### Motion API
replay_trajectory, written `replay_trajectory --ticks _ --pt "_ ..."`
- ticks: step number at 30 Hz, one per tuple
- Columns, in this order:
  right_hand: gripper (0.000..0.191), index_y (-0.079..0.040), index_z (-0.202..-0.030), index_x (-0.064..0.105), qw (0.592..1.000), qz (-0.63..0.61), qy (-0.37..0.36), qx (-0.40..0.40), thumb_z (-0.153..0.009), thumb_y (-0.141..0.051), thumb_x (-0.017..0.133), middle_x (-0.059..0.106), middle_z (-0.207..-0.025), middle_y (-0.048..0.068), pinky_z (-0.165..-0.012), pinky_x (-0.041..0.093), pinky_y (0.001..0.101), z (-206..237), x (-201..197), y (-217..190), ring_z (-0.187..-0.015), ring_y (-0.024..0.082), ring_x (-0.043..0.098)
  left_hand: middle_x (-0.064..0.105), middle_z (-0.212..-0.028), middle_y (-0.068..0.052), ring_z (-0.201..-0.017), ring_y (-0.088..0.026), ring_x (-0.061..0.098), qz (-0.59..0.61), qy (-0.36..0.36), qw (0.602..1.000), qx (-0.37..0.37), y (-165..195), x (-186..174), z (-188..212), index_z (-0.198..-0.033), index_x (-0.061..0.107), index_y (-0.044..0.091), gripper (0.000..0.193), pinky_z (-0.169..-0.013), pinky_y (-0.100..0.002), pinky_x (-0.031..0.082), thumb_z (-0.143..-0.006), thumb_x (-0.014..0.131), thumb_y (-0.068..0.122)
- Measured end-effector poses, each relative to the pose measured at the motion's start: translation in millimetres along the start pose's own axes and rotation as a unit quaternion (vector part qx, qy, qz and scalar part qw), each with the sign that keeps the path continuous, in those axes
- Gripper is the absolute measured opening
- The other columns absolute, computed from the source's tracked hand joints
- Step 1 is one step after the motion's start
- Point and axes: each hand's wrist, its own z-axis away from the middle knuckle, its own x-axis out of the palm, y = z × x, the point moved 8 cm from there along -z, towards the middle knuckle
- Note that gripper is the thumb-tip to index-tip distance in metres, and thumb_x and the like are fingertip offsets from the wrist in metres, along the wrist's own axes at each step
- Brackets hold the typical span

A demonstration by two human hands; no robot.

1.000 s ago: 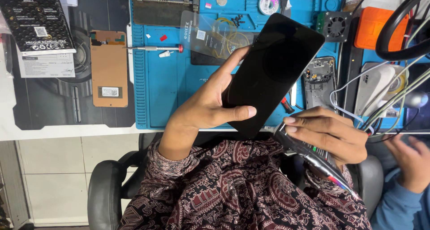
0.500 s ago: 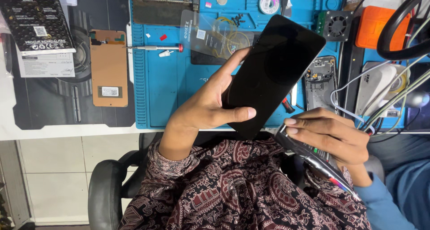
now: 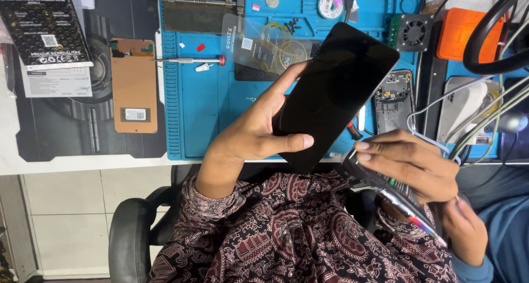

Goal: The person holds a smartphone whose screen is held by rubber bands, then picks up a tube of adhesive and squeezes glue along the edge of the phone, rotating the phone to apply adhesive around its frame while seated at a repair workbench.

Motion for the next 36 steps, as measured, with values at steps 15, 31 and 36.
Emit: replay_trajectory --ticks 15,31,36 --pt "0.044 0.015 -0.103 0.066 0.998 -0.017 -0.042 -0.047 -0.096 -0.029 0.071 0.068 -0.092 0.024 -0.074 0.063 0.0431 33.9 -11.1 12.5 -0.087 0.040 0.074 0.021 -0.173 -0.020 -0.165 -0.027 0.015 0.036 -0.013 0.999 0.002 1.6 2.1 0.8 -0.165 0.012 -0.005 0.101 -0.138 -0.040 0.011 -0.094 0.083 0.010" --pt "0.041 0.017 -0.105 0.065 0.996 -0.018 -0.082 -0.040 -0.099 -0.023 0.067 0.068 -0.096 0.027 -0.074 0.064 0.0436 21.2 -3.3 5.7 -0.086 0.040 0.074 0.020 -0.173 -0.020 -0.165 -0.026 0.014 0.034 -0.016 0.999 0.000 0.4 3.3 0.5 -0.165 0.013 -0.005 0.101 -0.138 -0.040 0.010 -0.095 0.083 0.012" --pt "0.055 0.016 -0.106 0.064 0.994 -0.046 -0.070 -0.073 -0.102 -0.037 0.053 0.066 -0.095 0.027 -0.073 0.062 0.0423 38.4 -13.3 11.5 -0.085 0.040 0.072 0.020 -0.173 -0.020 -0.165 -0.027 0.014 0.031 -0.016 0.999 -0.005 -1.1 3.5 -0.1 -0.165 0.012 -0.005 0.102 -0.138 -0.040 0.010 -0.094 0.083 0.013"
